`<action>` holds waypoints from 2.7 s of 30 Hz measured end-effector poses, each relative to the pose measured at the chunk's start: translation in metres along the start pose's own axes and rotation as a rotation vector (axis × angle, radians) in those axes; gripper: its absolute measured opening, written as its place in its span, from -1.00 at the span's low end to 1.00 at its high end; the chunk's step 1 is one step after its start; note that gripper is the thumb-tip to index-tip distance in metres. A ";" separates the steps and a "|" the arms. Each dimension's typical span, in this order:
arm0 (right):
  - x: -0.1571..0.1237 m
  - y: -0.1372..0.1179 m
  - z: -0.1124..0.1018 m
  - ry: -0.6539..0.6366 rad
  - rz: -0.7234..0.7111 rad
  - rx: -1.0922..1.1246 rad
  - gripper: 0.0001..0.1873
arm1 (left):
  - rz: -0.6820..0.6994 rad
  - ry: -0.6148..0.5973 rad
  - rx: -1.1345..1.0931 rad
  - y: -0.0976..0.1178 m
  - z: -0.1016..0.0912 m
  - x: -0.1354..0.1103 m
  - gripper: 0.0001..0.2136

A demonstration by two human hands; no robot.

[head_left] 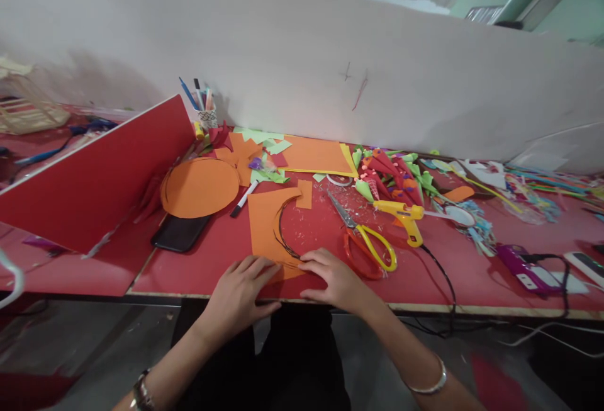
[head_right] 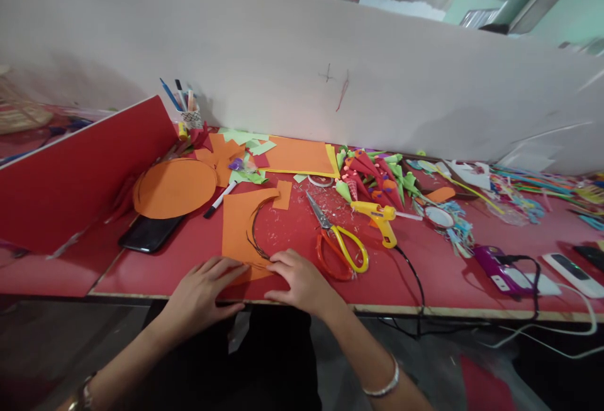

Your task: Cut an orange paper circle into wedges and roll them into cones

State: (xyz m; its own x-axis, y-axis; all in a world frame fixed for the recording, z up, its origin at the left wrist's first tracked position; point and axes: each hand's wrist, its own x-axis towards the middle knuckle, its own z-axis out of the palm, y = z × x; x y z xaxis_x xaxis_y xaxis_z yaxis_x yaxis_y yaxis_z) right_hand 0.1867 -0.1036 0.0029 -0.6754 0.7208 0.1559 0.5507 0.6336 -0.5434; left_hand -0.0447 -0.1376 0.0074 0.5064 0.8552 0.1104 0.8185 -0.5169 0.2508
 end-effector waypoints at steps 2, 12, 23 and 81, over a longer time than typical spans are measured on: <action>-0.005 -0.009 0.007 -0.005 -0.013 -0.078 -0.50 | 0.066 -0.006 0.032 -0.003 0.003 -0.007 -0.57; -0.012 -0.020 0.018 0.076 -0.087 -0.091 -0.81 | 0.151 0.076 -0.205 -0.014 -0.004 -0.009 -0.78; 0.055 -0.014 -0.046 0.040 -0.105 0.168 -0.83 | -0.370 0.072 -0.864 -0.021 -0.012 0.025 -0.66; 0.154 0.033 0.017 -0.146 -0.207 -0.488 -0.78 | 0.010 -0.041 0.123 -0.001 0.016 0.015 -0.33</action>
State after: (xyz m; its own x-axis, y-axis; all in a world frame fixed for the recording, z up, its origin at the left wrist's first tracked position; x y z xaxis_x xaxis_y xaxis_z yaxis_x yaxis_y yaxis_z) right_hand 0.0926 0.0236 -0.0051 -0.8358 0.5425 0.0843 0.5389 0.8400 -0.0623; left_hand -0.0338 -0.1249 -0.0068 0.5230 0.8492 0.0727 0.8393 -0.5280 0.1295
